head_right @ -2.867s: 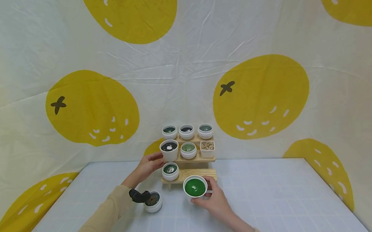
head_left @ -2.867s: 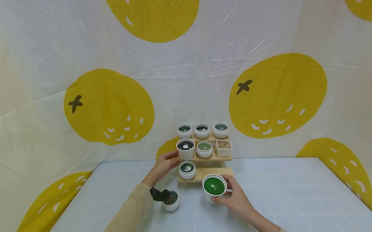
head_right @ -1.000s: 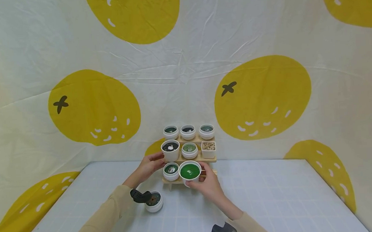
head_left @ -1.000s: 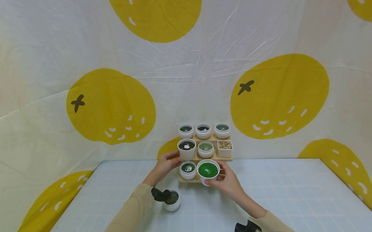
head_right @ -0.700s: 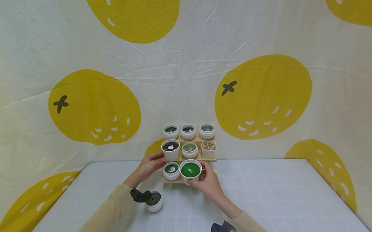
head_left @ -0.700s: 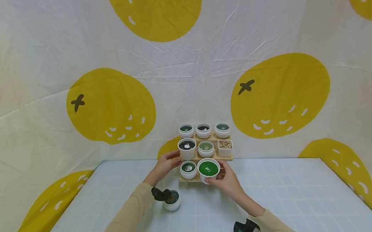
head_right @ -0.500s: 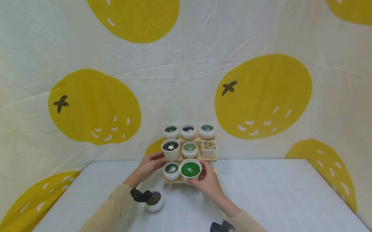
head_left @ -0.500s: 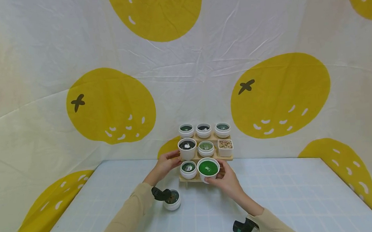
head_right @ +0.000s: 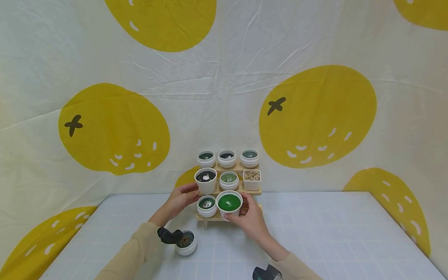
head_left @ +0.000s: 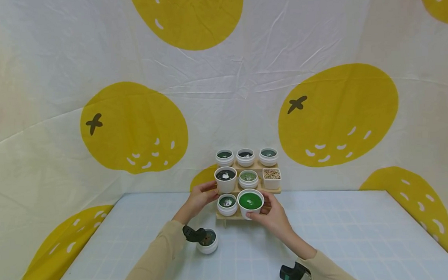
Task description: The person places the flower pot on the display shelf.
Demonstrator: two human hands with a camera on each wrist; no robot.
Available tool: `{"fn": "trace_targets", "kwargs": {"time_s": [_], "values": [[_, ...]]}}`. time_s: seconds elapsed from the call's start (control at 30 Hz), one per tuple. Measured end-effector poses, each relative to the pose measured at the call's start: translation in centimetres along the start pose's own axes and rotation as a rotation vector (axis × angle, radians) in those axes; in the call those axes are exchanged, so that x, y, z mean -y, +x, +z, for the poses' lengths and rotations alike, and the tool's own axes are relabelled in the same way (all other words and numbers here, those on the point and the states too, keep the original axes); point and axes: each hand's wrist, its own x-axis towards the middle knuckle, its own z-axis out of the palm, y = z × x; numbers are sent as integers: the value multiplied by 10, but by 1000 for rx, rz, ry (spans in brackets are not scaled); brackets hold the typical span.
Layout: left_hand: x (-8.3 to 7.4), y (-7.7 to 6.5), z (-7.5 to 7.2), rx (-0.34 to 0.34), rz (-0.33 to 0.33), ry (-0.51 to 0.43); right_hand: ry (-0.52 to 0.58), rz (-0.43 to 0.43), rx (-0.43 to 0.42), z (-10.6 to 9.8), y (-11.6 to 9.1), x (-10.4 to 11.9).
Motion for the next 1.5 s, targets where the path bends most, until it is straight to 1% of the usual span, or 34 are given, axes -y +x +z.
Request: {"fn": "trace_targets", "kwargs": {"time_s": [0.37,0.47,0.57,0.63,0.9,1.17,1.5], "values": [[-1,0,0,-8,-7,16,19,-8,-3,-1,-1,3],[-1,-1,0,-16,-16,14,29,-3,4,-2,-6,13],[-1,-1,0,-18,-7,15,31,7,11,-4,-10,24],[0,0,0,-19,-6,10,34,11,15,-4,-11,28],[0,0,0,-15,-9,15,-35,-17,-10,0,-2,3],[0,-1,0,-16,-1,22,-52,-8,-2,-1,-1,3],[1,2,0,-7,-3,29,-61,-10,-19,-7,-1,1]]}}
